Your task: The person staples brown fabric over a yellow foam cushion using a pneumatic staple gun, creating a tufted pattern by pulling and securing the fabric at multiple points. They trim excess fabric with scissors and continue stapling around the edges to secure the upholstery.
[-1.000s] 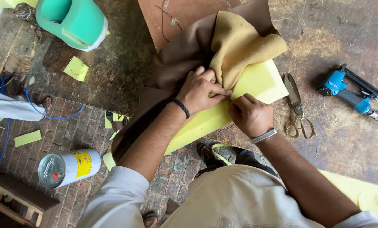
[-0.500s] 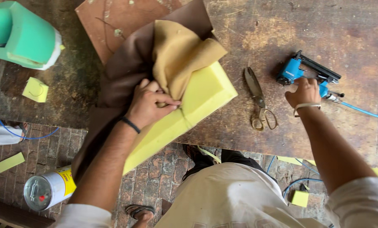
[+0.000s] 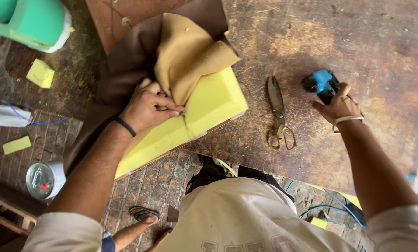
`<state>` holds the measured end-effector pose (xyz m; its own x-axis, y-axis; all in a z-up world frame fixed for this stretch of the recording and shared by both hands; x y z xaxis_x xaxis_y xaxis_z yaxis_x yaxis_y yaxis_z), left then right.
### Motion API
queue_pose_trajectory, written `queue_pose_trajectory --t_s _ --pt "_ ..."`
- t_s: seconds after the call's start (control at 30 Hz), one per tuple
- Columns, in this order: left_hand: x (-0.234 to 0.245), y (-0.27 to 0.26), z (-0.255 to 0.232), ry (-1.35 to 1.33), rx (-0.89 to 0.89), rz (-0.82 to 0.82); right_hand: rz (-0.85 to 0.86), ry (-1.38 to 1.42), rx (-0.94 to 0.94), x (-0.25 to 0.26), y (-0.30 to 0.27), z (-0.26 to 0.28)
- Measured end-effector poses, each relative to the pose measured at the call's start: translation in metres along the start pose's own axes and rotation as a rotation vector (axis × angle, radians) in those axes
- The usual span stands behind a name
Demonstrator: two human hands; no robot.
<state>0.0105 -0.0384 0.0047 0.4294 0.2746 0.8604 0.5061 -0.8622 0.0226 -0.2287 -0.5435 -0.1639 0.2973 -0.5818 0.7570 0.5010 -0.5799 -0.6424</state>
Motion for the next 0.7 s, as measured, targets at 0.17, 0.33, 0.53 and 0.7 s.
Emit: queue_pose_trajectory --t_s 0.17,0.33,0.53,0.7 --pt "0.003 -0.002 0.009 -0.036 -0.063 -0.036 -0.068 0.078 0.286 0.012 -0.095 0.04" --pt "0.002 -0.008 0.013 -0.076 -0.114 -0.173 -0.096 0.151 0.448 0.021 -0.234 0.086" --pt "-0.005 -0.008 0.024 -0.12 -0.051 -0.151 0.175 0.349 0.297 -0.001 -0.314 0.201" --pt "-0.003 -0.009 0.02 -0.136 -0.017 -0.149 0.11 0.267 0.158 -0.004 -0.333 0.27"
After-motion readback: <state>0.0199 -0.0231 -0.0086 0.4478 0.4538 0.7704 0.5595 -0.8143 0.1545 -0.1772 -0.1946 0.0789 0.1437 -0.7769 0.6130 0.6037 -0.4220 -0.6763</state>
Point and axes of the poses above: each hand's wrist, its own y-axis towards the middle knuckle, its own x-axis out of the back of the hand, z = x × y, the point moved 2 cm from there along y, towards the middle knuckle, and after that the axes turned 3 degrees about z, right-handed, at the moved point
